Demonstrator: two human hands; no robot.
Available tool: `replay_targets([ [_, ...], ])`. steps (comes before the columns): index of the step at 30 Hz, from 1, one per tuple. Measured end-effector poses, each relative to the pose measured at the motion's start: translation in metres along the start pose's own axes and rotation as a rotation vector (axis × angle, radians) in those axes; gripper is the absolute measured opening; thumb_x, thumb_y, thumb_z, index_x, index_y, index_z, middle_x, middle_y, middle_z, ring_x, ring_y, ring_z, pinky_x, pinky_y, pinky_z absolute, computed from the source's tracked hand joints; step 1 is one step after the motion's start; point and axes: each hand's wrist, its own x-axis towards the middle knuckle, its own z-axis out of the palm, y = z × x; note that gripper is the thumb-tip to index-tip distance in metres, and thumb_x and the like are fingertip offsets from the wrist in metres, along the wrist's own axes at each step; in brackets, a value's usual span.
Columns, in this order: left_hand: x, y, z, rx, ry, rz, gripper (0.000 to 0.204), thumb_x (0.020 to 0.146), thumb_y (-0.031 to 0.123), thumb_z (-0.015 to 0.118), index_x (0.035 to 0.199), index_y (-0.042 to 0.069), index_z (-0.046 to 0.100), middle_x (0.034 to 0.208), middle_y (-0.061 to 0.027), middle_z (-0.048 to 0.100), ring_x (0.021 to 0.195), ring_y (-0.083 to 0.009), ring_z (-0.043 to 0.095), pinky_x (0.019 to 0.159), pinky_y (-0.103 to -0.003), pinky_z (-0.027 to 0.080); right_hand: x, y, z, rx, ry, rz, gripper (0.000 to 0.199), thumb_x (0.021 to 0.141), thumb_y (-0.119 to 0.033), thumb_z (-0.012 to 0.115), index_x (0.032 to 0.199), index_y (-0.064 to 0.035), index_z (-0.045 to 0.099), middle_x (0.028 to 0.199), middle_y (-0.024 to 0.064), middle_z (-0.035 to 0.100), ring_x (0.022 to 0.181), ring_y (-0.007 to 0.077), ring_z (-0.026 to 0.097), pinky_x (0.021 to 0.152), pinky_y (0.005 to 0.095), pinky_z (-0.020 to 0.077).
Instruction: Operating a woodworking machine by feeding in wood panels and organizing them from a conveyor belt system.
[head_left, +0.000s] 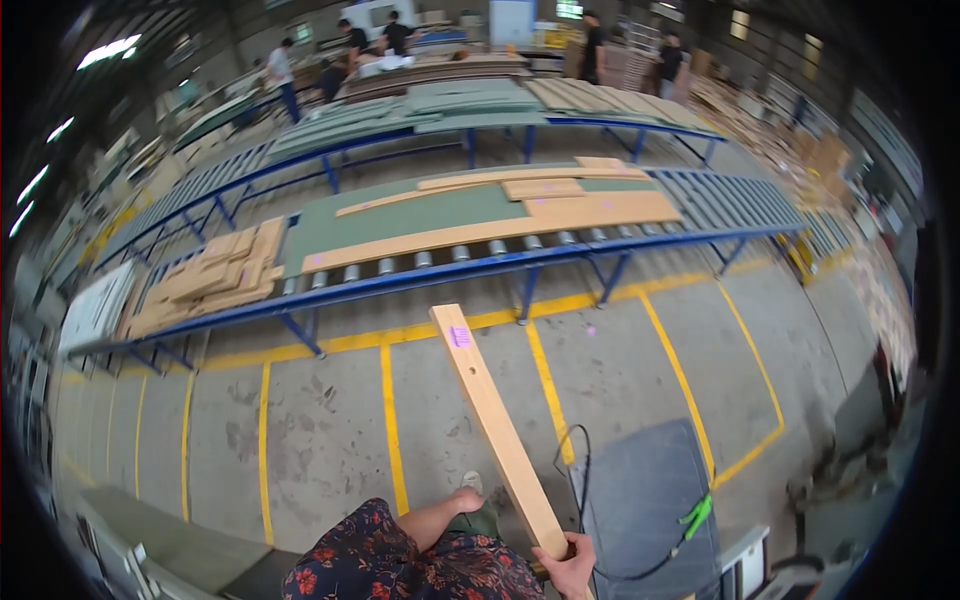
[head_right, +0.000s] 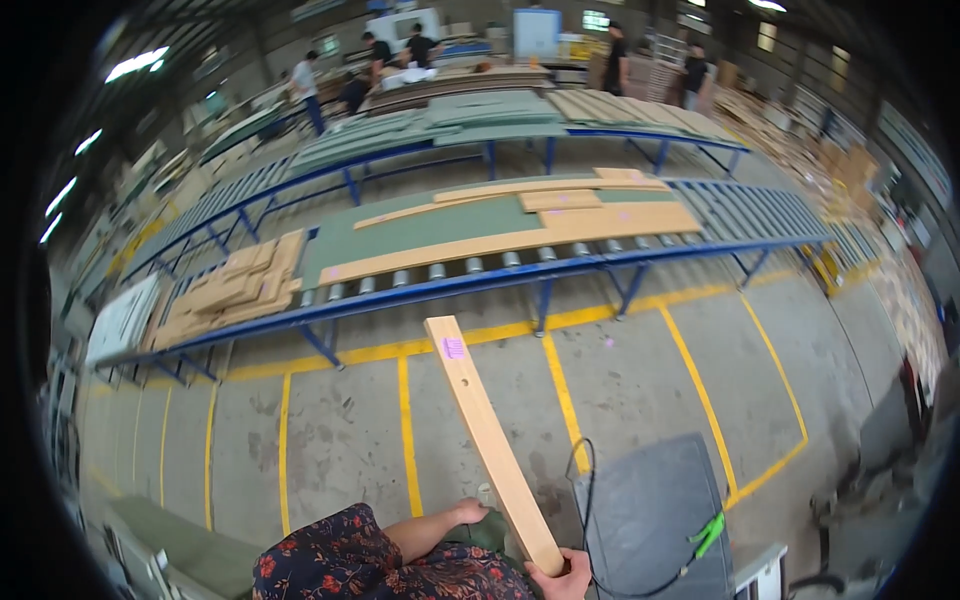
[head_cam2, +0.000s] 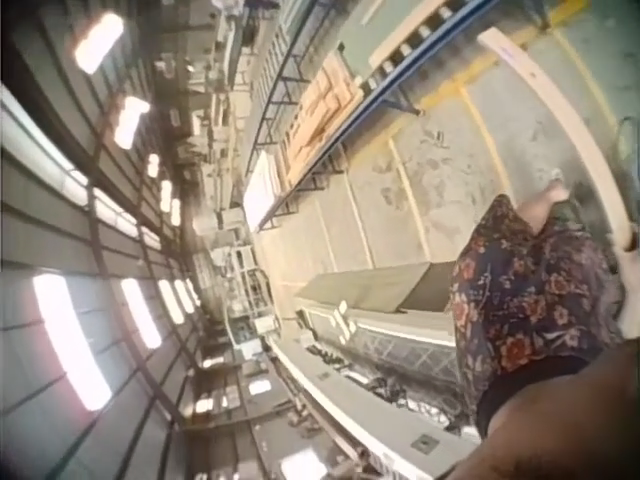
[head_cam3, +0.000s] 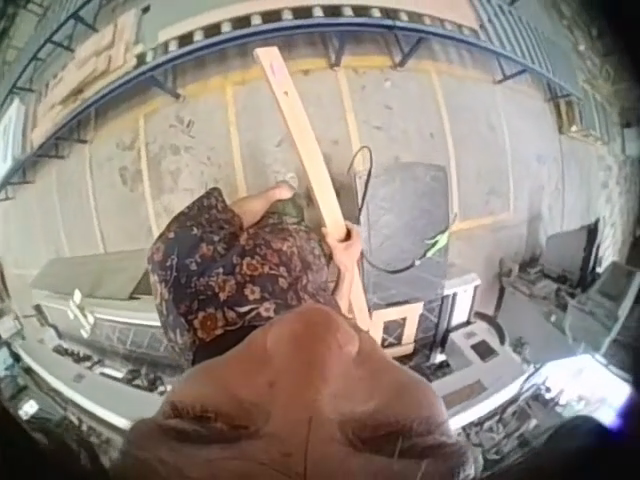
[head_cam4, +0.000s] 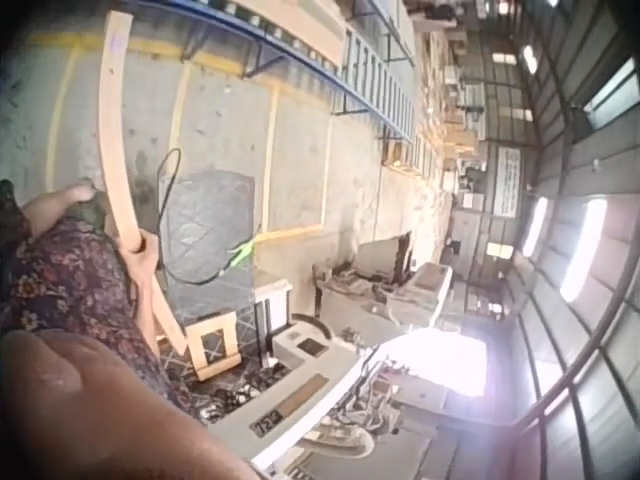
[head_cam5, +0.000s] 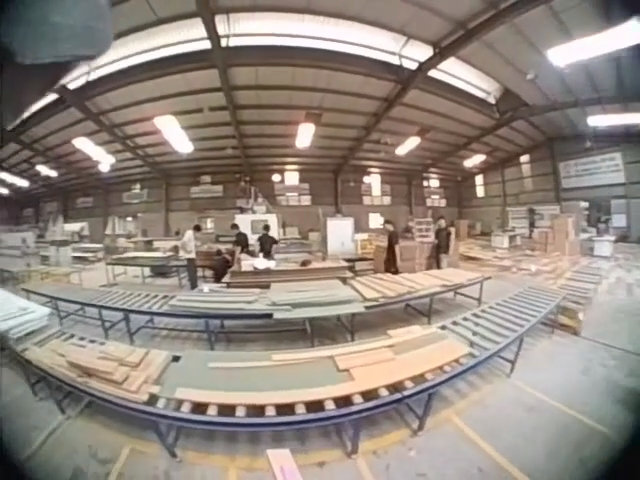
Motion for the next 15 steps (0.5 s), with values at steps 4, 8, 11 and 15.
replay_targets([
  [4,0.026,-0.017,-0.048,-0.873,-0.063,-0.025,0.053,0.093,0.052,0.047,0.114,0.007,0.066,0.114,-0.0150,0.065,0.104,-0.0300,0.061,0.090,-0.042,0.048,0.055,-0.039,0.048,-0.134,-0.134,-0.082,0.051,0.068,-0.026,0.087,0.103,0.0034,0.065,0.092,0.0173,0.067,0.081,0.0268,0.063,0.074,0.0391,0.0521],
  [8,-0.019,0.011,-0.138,-1.964,-0.226,0.294,0.061,0.094,0.059,0.042,0.121,0.007,0.059,0.112,-0.0077,0.064,0.105,-0.0258,0.060,0.089,-0.046,0.048,0.106,-0.071,0.092,-0.263,-0.296,-0.197,0.048,0.070,-0.031,0.085,0.100,0.0027,0.067,0.083,0.0188,0.069,0.077,0.0300,0.067,0.072,0.0398,0.0534],
  [11,-0.074,0.021,-0.201,-2.276,-0.178,0.450,0.067,0.092,0.060,0.042,0.126,0.004,0.053,0.126,-0.0138,0.058,0.117,-0.0301,0.056,0.097,-0.051,0.044,0.142,-0.075,0.129,-0.472,-0.493,-0.197,0.056,0.071,-0.043,0.083,0.102,0.0001,0.066,0.084,0.0178,0.069,0.077,0.0296,0.067,0.071,0.0396,0.0533],
  [15,-0.081,-0.013,-0.213,-2.676,0.179,0.418,0.072,0.093,0.060,0.037,0.132,0.000,0.046,0.142,-0.0231,0.044,0.129,-0.0370,0.047,0.106,-0.054,0.039,0.200,-0.080,0.181,-0.432,-0.761,-0.241,0.057,0.073,-0.045,0.082,0.105,-0.0006,0.065,0.083,0.0160,0.069,0.076,0.0267,0.066,0.071,0.0386,0.0526],
])
